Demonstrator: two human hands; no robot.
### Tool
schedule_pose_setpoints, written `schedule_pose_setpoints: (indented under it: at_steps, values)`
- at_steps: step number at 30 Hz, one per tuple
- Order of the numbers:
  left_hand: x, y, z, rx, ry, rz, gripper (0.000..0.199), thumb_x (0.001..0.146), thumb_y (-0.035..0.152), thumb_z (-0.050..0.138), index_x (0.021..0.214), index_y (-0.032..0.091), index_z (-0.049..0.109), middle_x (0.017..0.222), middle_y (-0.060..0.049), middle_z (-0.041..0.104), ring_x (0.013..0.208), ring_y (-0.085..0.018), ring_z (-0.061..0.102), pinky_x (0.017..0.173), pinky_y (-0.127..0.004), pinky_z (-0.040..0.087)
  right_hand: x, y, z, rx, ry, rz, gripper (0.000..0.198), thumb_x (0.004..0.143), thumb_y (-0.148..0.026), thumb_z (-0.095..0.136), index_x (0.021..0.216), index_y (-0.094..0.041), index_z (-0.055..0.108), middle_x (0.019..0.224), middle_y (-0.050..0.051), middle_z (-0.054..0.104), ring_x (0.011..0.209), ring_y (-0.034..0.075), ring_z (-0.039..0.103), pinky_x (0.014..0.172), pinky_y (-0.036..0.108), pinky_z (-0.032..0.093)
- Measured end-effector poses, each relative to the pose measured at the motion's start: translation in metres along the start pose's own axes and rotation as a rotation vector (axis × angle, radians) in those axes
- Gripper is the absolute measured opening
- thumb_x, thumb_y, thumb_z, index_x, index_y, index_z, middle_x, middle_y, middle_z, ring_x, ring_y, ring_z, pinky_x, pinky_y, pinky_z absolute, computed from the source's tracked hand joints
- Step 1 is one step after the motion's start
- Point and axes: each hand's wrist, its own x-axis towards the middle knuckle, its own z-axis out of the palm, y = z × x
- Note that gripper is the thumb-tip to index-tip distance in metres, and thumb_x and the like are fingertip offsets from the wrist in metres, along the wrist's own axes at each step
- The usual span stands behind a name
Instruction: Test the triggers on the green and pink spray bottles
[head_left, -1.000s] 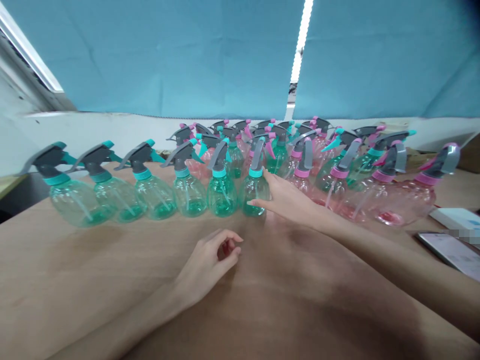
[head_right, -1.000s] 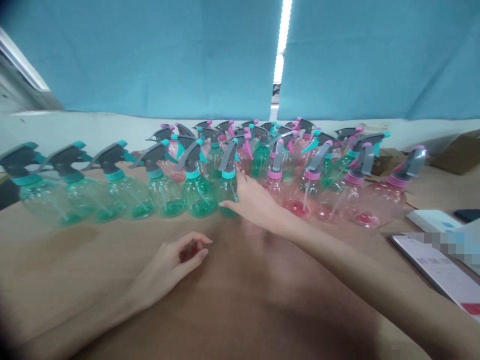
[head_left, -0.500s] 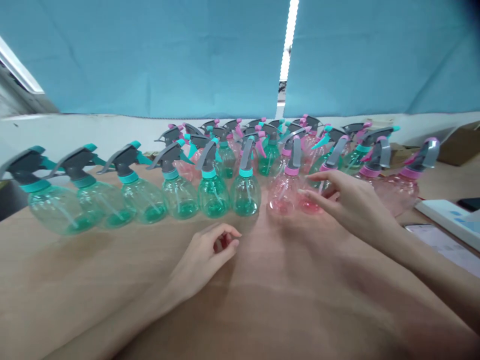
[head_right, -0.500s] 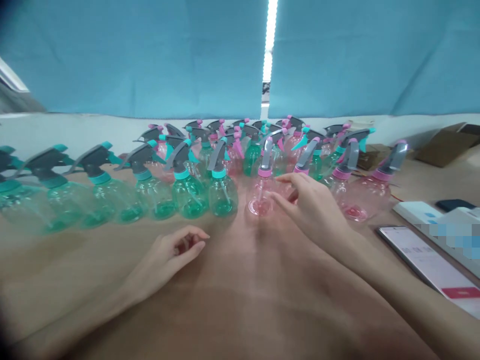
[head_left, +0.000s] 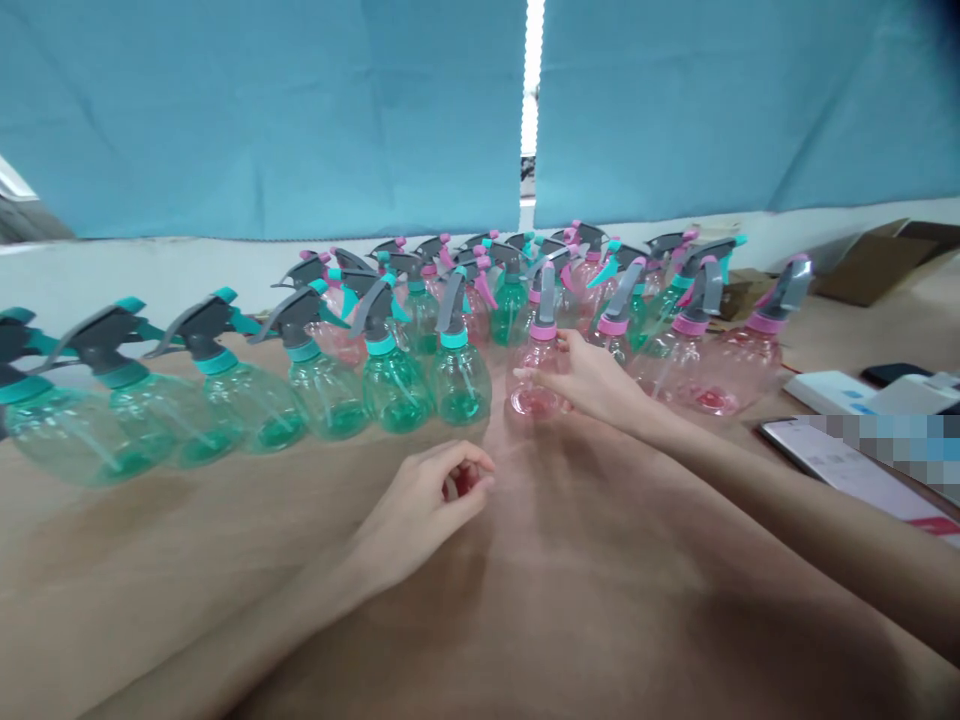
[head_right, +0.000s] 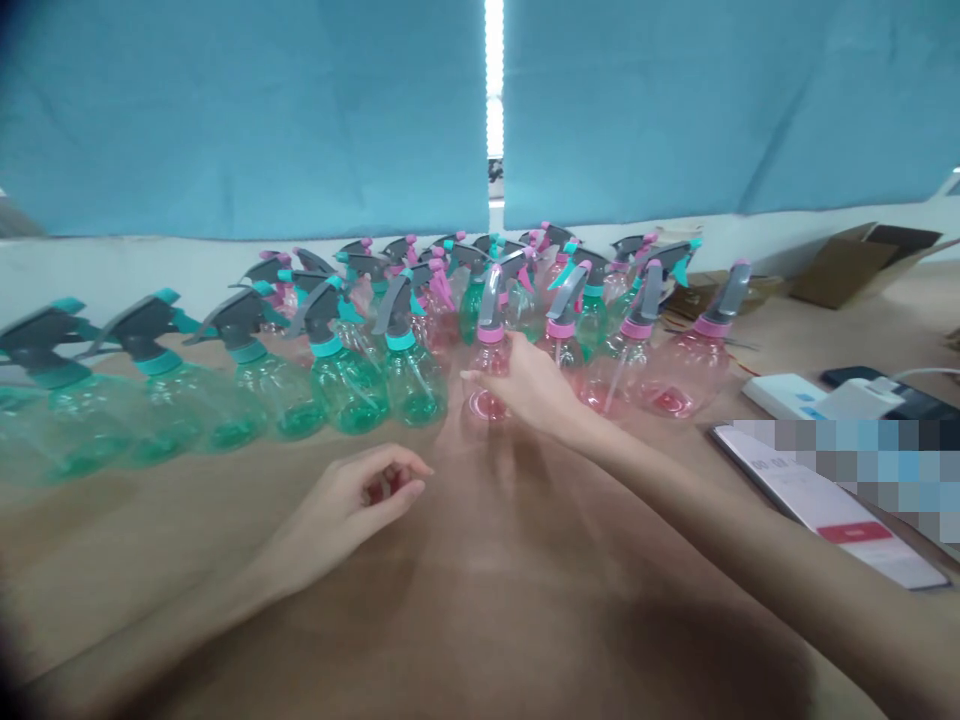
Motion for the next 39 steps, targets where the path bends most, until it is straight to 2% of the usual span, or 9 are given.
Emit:
schedule_pose_setpoints:
  at_steps: [4,10,13,16,20,27,32,36,39]
  values:
    - [0.003,0.008,0.004,-0.005,0.009,0.017,0.013,0.089,0.025,0.055,0.093,0.022,0.066,0.074,0.003,0.062,0.064,-0.014,0.053,0.059,-0.026,0.040,-0.001,-0.001,0.000,-0.065,-0.009,-0.051,0.056,0.084,-0.047,0.067,0.124,-0.011,0.054,0.122,0.020,0.066,0.112,0.037,0.063,0.087,0.047,0.051]
    - [0.011,0.017,0.006,-0.027,0.130,0.002,0.018,0.092,0.036,0.054,0.103,0.024,0.061,0.090,0.000,0.065,0.081,-0.019,0.061,0.071,-0.032,0.047,-0.026,-0.007,-0.011,-0.178,-0.050,-0.086,0.057,0.085,-0.053,0.064,0.123,-0.012,0.053,0.118,0.019,0.067,0.106,0.039,0.065,0.079,0.047,0.051]
    - [0.020,0.019,0.006,0.001,0.189,-0.023,0.045,0.085,0.052,0.062,0.121,0.026,0.051,0.117,-0.006,0.061,0.107,-0.026,0.059,0.084,-0.041,0.050,-0.046,-0.011,-0.017,-0.230,-0.070,-0.096,0.055,0.087,-0.055,0.059,0.125,-0.016,0.052,0.117,0.015,0.068,0.100,0.040,0.067,0.073,0.047,0.051]
    - [0.031,0.026,0.006,-0.007,0.143,-0.010,0.073,0.080,0.058,0.066,0.140,0.028,0.037,0.141,-0.010,0.049,0.128,-0.029,0.048,0.101,-0.048,0.045,-0.066,-0.013,-0.022,-0.275,-0.084,-0.122,0.051,0.087,-0.053,0.058,0.122,-0.015,0.052,0.114,0.015,0.069,0.093,0.039,0.069,0.066,0.044,0.050]
    - [0.043,0.044,0.008,-0.186,0.103,0.079,0.077,0.081,0.050,0.069,0.145,0.025,0.033,0.151,-0.011,0.041,0.136,-0.027,0.042,0.110,-0.047,0.039,-0.088,-0.011,-0.024,-0.250,-0.039,-0.240,0.047,0.090,-0.056,0.050,0.115,-0.016,0.053,0.100,0.013,0.070,0.084,0.033,0.070,0.061,0.040,0.050]
    - [0.045,0.071,0.017,-0.402,0.156,0.157,0.052,0.082,0.032,0.069,0.128,0.019,0.049,0.123,-0.008,0.063,0.108,-0.023,0.063,0.094,-0.039,0.052,-0.113,-0.010,-0.016,-0.173,0.064,-0.418,0.055,0.090,-0.071,0.042,0.098,-0.018,0.055,0.089,0.012,0.067,0.083,0.032,0.065,0.065,0.045,0.053]
    - [0.039,0.074,0.024,-0.380,0.185,0.209,0.036,0.082,0.023,0.060,0.117,0.020,0.052,0.104,-0.003,0.064,0.089,-0.018,0.063,0.082,-0.033,0.053,-0.124,-0.009,-0.009,-0.121,0.096,-0.470,0.057,0.090,-0.067,0.046,0.103,-0.013,0.055,0.092,0.016,0.066,0.083,0.032,0.063,0.068,0.049,0.054]
    - [0.035,0.074,0.028,-0.389,0.226,0.228,0.032,0.079,0.020,0.053,0.111,0.023,0.053,0.102,-0.002,0.061,0.089,-0.018,0.060,0.083,-0.034,0.051,-0.130,-0.003,-0.010,-0.024,0.016,-0.506,0.057,0.091,-0.062,0.050,0.118,-0.012,0.050,0.106,0.018,0.066,0.096,0.033,0.063,0.077,0.050,0.055]
    - [0.035,0.073,0.026,-0.418,0.214,0.199,0.024,0.076,0.022,0.051,0.099,0.024,0.057,0.084,0.001,0.059,0.085,-0.019,0.060,0.080,-0.035,0.052,-0.129,0.009,-0.015,0.035,-0.145,-0.501,0.060,0.090,-0.060,0.055,0.127,-0.014,0.047,0.118,0.018,0.064,0.109,0.033,0.061,0.086,0.051,0.054]
